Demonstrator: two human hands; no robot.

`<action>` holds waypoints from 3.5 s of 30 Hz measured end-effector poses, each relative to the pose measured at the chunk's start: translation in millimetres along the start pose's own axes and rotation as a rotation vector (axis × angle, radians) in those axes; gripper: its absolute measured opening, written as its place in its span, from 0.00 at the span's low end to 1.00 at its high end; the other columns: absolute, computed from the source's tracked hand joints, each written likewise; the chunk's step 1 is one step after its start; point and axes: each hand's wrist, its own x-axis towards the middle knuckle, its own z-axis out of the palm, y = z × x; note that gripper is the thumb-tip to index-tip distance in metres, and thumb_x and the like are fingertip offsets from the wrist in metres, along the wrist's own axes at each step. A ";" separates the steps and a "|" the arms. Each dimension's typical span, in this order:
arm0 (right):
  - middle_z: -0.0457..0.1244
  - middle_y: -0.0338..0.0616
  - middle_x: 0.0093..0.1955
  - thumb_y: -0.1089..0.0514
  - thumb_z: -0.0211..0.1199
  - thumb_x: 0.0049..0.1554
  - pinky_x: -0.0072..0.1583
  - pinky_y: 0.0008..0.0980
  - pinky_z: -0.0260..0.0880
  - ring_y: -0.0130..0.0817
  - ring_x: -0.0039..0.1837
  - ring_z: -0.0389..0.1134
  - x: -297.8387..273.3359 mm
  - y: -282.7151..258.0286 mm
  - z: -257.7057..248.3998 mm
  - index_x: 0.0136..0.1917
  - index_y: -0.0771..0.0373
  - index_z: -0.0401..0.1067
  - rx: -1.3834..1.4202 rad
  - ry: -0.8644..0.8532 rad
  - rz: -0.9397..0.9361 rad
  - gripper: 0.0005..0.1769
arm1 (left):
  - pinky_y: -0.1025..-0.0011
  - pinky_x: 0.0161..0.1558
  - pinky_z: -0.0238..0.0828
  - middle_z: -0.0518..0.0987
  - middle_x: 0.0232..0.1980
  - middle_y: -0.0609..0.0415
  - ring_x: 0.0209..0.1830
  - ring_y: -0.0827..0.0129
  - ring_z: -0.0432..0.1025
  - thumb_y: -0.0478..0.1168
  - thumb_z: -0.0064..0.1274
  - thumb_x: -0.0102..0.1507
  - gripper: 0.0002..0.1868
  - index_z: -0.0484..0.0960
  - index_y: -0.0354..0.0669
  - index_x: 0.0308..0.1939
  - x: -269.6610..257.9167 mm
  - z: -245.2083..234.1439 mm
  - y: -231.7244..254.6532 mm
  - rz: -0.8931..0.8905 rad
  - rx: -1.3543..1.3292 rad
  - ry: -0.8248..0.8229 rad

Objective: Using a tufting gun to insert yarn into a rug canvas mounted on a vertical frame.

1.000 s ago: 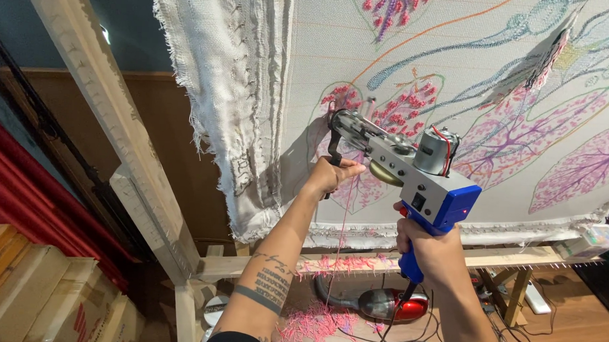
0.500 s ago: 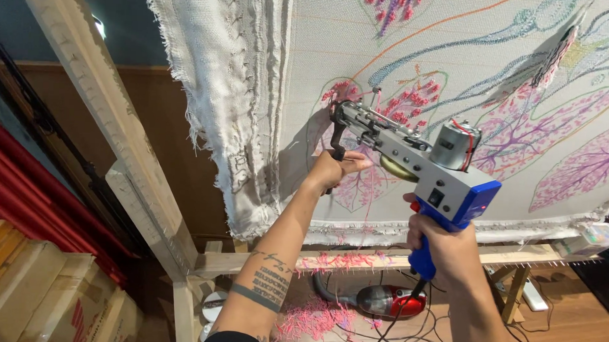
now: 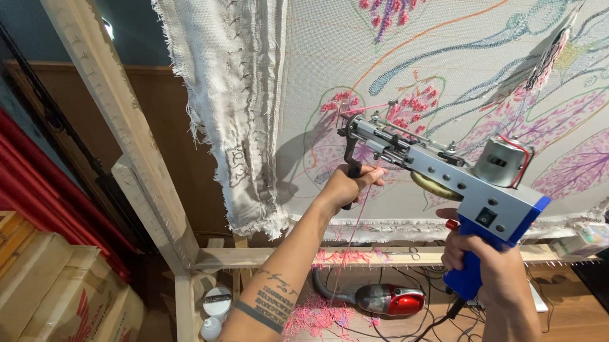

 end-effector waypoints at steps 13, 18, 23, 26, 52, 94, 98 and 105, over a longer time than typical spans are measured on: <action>0.55 0.40 0.23 0.67 0.52 0.41 0.27 0.23 0.52 0.26 0.23 0.54 -7.0 -8.1 -6.7 0.52 0.77 0.66 -0.019 0.019 -0.106 0.23 | 0.78 0.15 0.53 0.71 0.19 0.54 0.12 0.75 0.62 0.41 0.56 0.54 0.11 0.83 0.34 0.32 1.5 1.4 2.3 0.057 0.093 -0.007; 0.54 0.41 0.22 0.67 0.52 0.41 0.27 0.23 0.52 0.27 0.23 0.53 -5.7 -4.2 -3.7 0.52 0.76 0.66 -0.016 0.012 -0.009 0.23 | 0.79 0.20 0.61 0.74 0.25 0.51 0.16 0.74 0.65 0.42 0.58 0.53 0.15 0.79 0.31 0.32 5.0 1.6 -17.4 0.006 0.087 0.006; 0.53 0.43 0.21 0.69 0.49 0.41 0.27 0.27 0.53 0.28 0.23 0.52 -3.2 -3.1 1.6 0.52 0.76 0.67 -0.082 0.044 0.045 0.23 | 0.80 0.20 0.58 0.74 0.21 0.53 0.14 0.76 0.62 0.40 0.58 0.52 0.12 0.82 0.34 0.35 5.1 -1.2 -23.7 -0.001 0.072 -0.019; 0.53 0.42 0.20 0.69 0.49 0.41 0.26 0.27 0.52 0.29 0.22 0.52 -1.2 -2.1 3.3 0.51 0.75 0.67 -0.100 0.052 0.058 0.23 | 0.80 0.20 0.58 0.75 0.23 0.53 0.14 0.77 0.61 0.38 0.58 0.52 0.12 0.82 0.33 0.35 6.0 -1.8 -26.0 0.015 0.047 -0.021; 0.56 0.47 0.24 0.76 0.51 0.43 0.28 0.28 0.54 0.33 0.24 0.54 22.4 22.3 85.2 0.50 0.72 0.67 -0.200 0.156 0.061 0.19 | 0.81 0.18 0.54 0.74 0.21 0.60 0.13 0.79 0.57 0.46 0.60 0.50 0.14 0.84 0.43 0.35 72.1 -44.1 -40.8 -0.033 0.210 0.178; 0.55 0.41 0.22 0.68 0.52 0.41 0.28 0.23 0.51 0.26 0.23 0.53 -5.1 -4.7 -11.7 0.51 0.77 0.66 0.051 0.040 -0.034 0.23 | 0.80 0.17 0.56 0.79 0.28 0.54 0.12 0.77 0.58 0.42 0.55 0.54 0.11 0.82 0.35 0.29 4.0 3.5 9.1 0.021 0.080 -0.076; 0.55 0.41 0.23 0.67 0.51 0.42 0.28 0.22 0.52 0.26 0.24 0.54 -6.7 -3.7 -15.3 0.53 0.77 0.65 0.054 0.009 -0.050 0.23 | 0.79 0.17 0.57 0.74 0.23 0.53 0.13 0.75 0.62 0.39 0.57 0.54 0.09 0.81 0.34 0.27 3.4 2.2 5.8 -0.007 0.149 -0.101; 0.55 0.38 0.22 0.65 0.55 0.43 0.27 0.22 0.55 0.25 0.23 0.55 -5.6 6.4 -14.8 0.52 0.76 0.64 0.032 -0.030 -0.152 0.22 | 0.79 0.20 0.60 0.73 0.21 0.53 0.15 0.75 0.65 0.41 0.57 0.54 0.16 0.80 0.30 0.38 10.6 -1.2 4.9 -0.030 0.177 -0.064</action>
